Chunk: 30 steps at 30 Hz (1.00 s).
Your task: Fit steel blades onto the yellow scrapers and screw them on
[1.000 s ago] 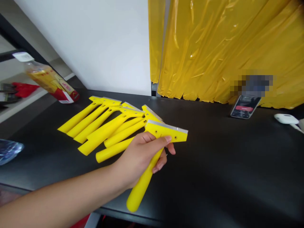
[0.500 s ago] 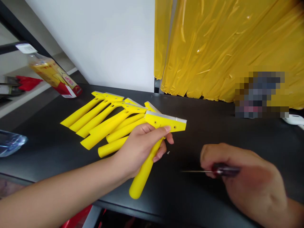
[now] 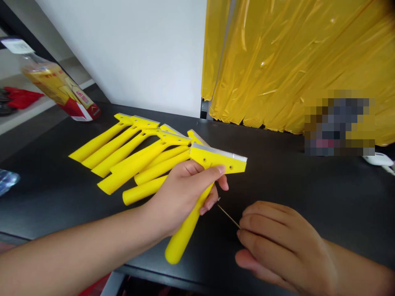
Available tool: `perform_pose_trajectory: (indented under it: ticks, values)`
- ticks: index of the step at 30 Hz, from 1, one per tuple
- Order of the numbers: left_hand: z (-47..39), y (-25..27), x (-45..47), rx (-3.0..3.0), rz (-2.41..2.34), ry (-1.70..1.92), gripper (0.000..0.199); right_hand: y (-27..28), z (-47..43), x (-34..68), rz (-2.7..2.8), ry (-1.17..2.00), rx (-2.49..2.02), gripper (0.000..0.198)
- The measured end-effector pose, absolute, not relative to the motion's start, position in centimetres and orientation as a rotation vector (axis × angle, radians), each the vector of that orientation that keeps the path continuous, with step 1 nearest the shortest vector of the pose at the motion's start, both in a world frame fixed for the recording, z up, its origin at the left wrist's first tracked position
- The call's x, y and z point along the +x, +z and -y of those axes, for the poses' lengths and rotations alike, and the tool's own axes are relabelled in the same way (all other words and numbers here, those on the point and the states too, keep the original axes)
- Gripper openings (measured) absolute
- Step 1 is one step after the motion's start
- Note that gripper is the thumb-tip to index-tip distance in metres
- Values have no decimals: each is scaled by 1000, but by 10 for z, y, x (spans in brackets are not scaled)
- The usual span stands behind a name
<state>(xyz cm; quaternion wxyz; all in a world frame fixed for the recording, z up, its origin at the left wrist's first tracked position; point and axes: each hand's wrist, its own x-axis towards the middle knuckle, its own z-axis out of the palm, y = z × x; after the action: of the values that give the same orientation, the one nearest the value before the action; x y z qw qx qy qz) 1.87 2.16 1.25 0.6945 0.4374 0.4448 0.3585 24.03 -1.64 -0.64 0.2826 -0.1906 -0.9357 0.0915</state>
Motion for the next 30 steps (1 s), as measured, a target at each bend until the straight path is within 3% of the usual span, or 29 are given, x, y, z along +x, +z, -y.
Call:
perform_pose_trajectory:
  ticks: [13, 30]
  values:
    - [-23, 13, 19, 969, -990, 807, 37, -5, 17, 236, 2493, 156, -538, 28]
    - [-23, 6, 17, 929, -975, 817, 39, 0, 25, 252, 2391, 148, -610, 8]
